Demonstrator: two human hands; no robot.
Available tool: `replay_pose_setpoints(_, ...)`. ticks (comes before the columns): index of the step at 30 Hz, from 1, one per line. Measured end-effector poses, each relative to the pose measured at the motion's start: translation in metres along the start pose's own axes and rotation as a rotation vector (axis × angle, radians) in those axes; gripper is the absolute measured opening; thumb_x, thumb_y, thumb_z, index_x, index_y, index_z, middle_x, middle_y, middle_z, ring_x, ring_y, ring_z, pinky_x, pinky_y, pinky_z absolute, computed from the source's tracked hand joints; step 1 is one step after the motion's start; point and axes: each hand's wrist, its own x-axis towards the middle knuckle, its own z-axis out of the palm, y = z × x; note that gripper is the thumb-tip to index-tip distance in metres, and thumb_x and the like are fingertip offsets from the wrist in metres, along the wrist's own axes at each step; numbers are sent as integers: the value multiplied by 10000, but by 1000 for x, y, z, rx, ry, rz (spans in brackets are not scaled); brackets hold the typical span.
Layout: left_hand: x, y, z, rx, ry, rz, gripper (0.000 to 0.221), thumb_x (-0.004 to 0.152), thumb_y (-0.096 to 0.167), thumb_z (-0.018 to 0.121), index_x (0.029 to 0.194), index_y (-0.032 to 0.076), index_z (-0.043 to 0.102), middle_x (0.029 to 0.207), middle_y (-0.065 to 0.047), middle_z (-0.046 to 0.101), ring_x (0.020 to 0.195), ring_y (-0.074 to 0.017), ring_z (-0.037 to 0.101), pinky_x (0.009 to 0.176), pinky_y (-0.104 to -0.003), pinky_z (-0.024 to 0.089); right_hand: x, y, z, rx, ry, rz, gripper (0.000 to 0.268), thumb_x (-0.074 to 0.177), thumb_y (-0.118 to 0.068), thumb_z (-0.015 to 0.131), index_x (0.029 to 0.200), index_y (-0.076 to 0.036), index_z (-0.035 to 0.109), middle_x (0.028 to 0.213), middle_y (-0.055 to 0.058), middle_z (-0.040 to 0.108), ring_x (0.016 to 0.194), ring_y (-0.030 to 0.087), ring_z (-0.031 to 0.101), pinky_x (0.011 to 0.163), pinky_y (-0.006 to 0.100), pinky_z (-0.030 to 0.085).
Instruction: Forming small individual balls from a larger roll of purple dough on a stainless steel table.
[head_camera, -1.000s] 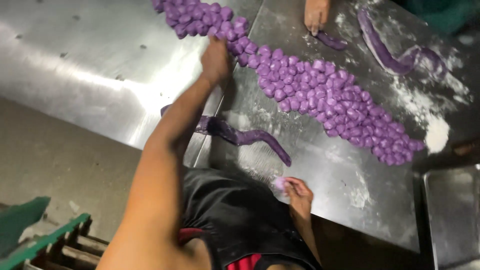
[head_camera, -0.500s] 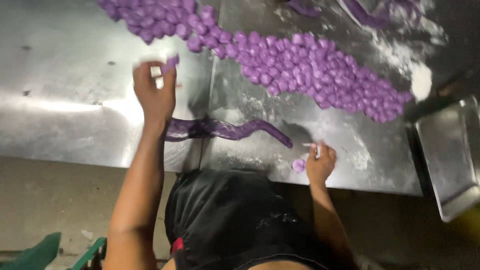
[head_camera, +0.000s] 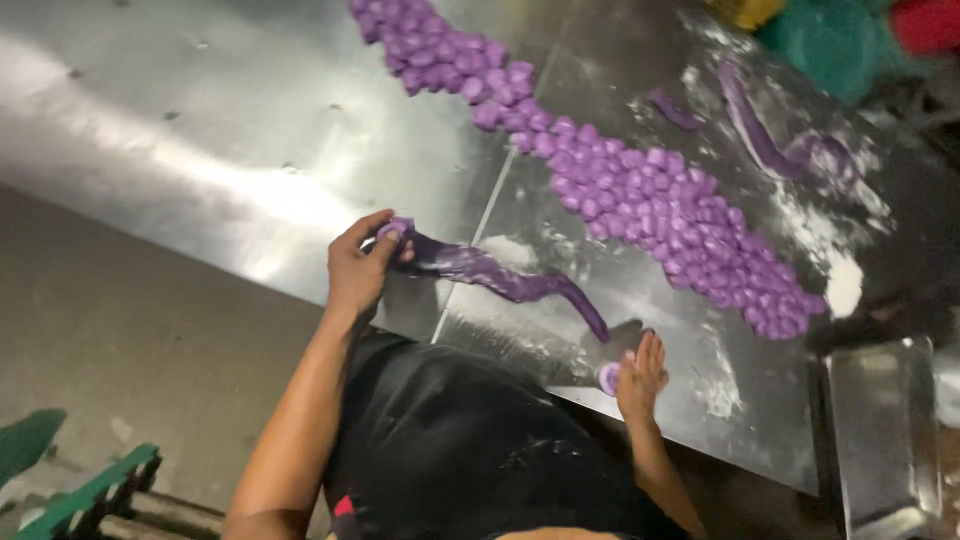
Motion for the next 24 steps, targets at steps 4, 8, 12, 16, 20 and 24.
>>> replay_pose_setpoints(4,1,-11,-47,-13,3,52,354,962,-2,675,1313,-49,674,1185,-155,734,894,-179,720,813,-269,596,-43,-30,-27,-78,-3,-292,548,1042,-344,577,1497,-39,544,1565,235,516,1481,426,437,1202,504,377)
replay_pose_setpoints(8,-11,-10,-80,-198,70,-28,426,833,-35,715,1255,-50,656,1132,-117,723,921,-172,732,823,-266,616,-21,-85,-43,-106,-148,215,366,900,-310,752,1162,-58,707,982,132,739,918,316,688,820,416,535)
replay_pose_setpoints(12,-20,-21,-102,-316,35,-190,353,857,64,772,1154,-75,640,941,-121,740,748,-189,742,658,-291,629,50,-175,-16,491,-775,243,364,833,-300,770,1100,-55,734,810,32,740,645,160,614,569,329,457)
replay_pose_setpoints(16,-28,-13,-116,-206,27,-246,370,881,141,774,1172,-70,685,892,-90,744,615,-142,656,517,-261,541,132,-335,22,365,-976,-534,304,895,-328,756,1001,-43,739,768,47,677,748,114,587,665,306,500)
replay_pose_setpoints(20,-27,-19,-129,-112,-9,-195,412,872,138,803,1232,-26,690,862,-74,719,609,-96,605,510,-232,511,130,-551,-62,965,-964,-512,464,945,-173,691,1369,-69,536,1260,96,615,1097,200,629,925,363,546)
replay_pose_setpoints(24,-17,-37,-148,-72,-28,-101,362,876,90,799,1205,-38,718,911,-62,735,708,-82,648,567,-240,561,103,-604,-107,1103,-1171,-727,490,1019,-168,655,1477,-35,544,1480,122,608,1314,236,645,1133,360,511)
